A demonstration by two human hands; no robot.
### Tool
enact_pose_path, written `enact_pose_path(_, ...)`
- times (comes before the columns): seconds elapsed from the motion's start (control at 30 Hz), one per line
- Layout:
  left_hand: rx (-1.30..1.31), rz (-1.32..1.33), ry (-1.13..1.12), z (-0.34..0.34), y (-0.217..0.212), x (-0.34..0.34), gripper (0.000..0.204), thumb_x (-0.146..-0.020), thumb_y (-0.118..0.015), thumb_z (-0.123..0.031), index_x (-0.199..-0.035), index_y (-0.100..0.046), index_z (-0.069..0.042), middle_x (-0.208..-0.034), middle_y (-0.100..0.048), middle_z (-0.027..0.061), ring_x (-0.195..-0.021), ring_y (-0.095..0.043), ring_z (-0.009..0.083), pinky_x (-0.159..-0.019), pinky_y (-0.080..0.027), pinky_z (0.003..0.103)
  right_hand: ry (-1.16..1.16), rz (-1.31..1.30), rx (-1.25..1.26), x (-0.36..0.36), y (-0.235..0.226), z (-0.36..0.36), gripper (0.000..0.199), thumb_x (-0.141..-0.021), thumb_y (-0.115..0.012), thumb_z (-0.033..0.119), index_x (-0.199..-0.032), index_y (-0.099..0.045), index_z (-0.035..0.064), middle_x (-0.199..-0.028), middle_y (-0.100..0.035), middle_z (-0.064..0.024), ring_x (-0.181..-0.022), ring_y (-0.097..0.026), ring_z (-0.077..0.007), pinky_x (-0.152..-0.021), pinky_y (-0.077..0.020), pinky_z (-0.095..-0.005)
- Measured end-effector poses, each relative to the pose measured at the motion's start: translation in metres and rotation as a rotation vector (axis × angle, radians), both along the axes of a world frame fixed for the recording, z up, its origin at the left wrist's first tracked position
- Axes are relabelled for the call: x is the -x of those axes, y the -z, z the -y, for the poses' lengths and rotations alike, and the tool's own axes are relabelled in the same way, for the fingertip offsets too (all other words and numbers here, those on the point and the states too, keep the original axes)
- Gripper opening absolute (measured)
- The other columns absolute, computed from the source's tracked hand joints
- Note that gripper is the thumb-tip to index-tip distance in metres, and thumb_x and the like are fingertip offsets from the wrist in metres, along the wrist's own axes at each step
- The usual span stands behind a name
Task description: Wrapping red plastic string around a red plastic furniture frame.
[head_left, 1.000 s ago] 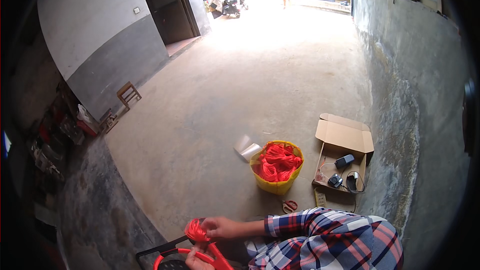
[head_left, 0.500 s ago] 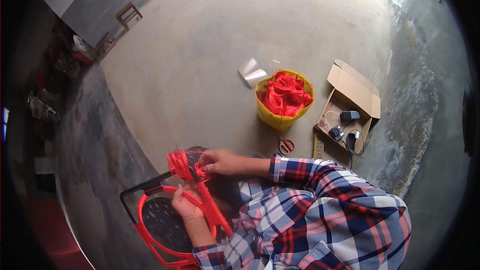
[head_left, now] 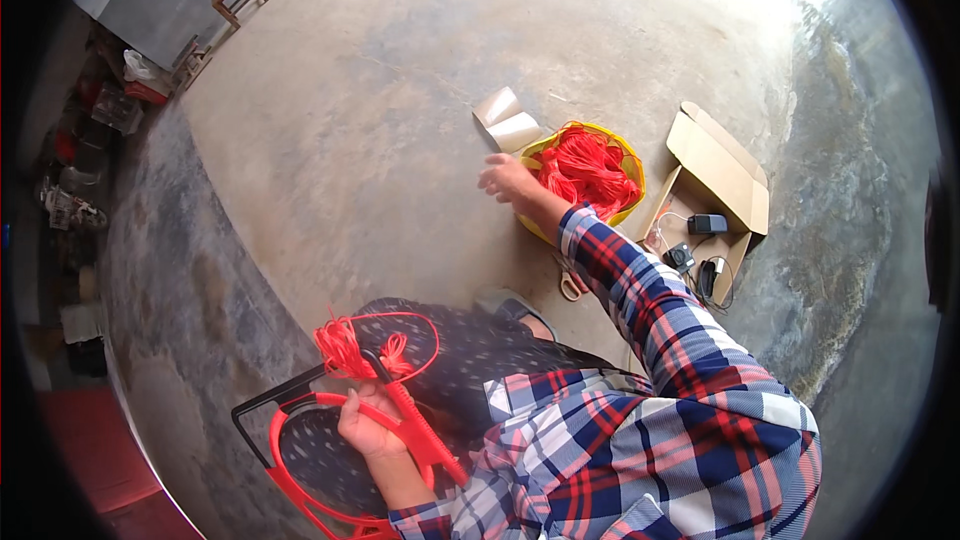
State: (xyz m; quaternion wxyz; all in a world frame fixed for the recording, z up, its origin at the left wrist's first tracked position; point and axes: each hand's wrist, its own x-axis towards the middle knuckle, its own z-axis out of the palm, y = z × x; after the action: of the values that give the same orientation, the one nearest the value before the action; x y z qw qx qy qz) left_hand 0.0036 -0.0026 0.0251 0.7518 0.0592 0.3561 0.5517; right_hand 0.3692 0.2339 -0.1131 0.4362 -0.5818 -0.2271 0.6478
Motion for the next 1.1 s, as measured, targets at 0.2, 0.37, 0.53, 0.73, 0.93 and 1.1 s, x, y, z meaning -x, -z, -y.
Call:
enact_pose_path(0.2, -0.028, 0.057, 0.037, -0.006, -0.003, 0.001, 0.055, -0.085, -0.054, -0.033, -0.125, -0.051, 0.005, -0.119, -0.059, 0.0213, -0.097, -0.062, 0.0333, -0.077, -0.053, 0.046, 0.054, -0.223, -0.077, -0.010, 0.026, -0.010, 0.042, -0.086, -0.059, 0.019, -0.124, -0.047, 0.0061, -0.088, -0.064, -0.0108, -0.068, -0.057, -0.0171, -0.052, -0.0436, -0.0294)
enact_pose_path(0.37, -0.010, 0.097, 0.015, -0.008, -0.006, -0.003, 0.061, -0.085, -0.055, -0.036, -0.127, -0.049, 0.008, -0.123, -0.054, 0.0270, -0.090, -0.062, 0.0353, -0.074, -0.053, 0.046, -0.375, -0.058, -0.180, 0.086, -0.054, 0.048, 0.014, -0.083, -0.064, 0.017, -0.093, -0.064, 0.0068, -0.080, -0.066, -0.0049, -0.072, -0.059, -0.0120, -0.058, -0.0457, -0.0271)
enact_pose_path(0.53, -0.064, 0.107, -0.005, -0.010, -0.016, -0.010, 0.069, -0.084, -0.057, -0.038, -0.132, -0.043, 0.010, -0.128, -0.049, 0.0311, -0.086, -0.062, 0.0358, -0.072, -0.054, 0.045, -0.655, -0.068, -0.717, 0.140, -0.122, 0.115, 0.022, -0.085, -0.063, 0.017, -0.100, -0.063, 0.0006, -0.089, -0.066, -0.0091, -0.082, -0.063, -0.0194, -0.076, -0.0503, -0.0327)
enact_pose_path(0.73, -0.035, 0.066, -0.008, -0.009, -0.014, -0.010, 0.065, -0.083, -0.058, -0.038, -0.126, -0.050, 0.009, -0.125, -0.051, 0.0320, -0.082, -0.061, 0.0344, -0.069, -0.053, 0.044, -0.844, 0.074, -0.810, 0.155, -0.121, 0.129, 0.038, -0.084, -0.064, 0.018, -0.117, -0.057, 0.0012, -0.106, -0.061, -0.0162, -0.091, -0.063, -0.0280, -0.081, -0.0497, -0.0365)
enact_pose_path(0.93, -0.035, 0.000, -0.061, -0.005, 0.007, 0.002, 0.063, -0.082, -0.059, -0.037, -0.124, -0.051, 0.010, -0.122, -0.053, 0.0332, -0.081, -0.061, 0.0342, -0.069, -0.054, 0.046, -0.403, 0.203, -0.630, 0.140, -0.133, 0.132, 0.033, -0.086, -0.062, 0.015, -0.116, -0.057, 0.0020, -0.104, -0.061, -0.0152, -0.094, -0.062, -0.0252, -0.083, -0.0493, -0.0356)
enact_pose_path(1.1, -0.004, 0.053, -0.026, -0.003, 0.004, 0.002, 0.066, -0.080, -0.060, -0.037, -0.123, -0.050, 0.012, -0.122, -0.053, 0.0323, -0.087, -0.063, 0.0363, -0.070, -0.055, 0.049, -0.596, 0.441, -0.951, 0.140, -0.132, 0.143, 0.027, -0.082, -0.064, 0.020, -0.104, -0.060, 0.0051, -0.100, -0.059, -0.0130, -0.092, -0.058, -0.0318, -0.082, -0.0484, -0.0391)
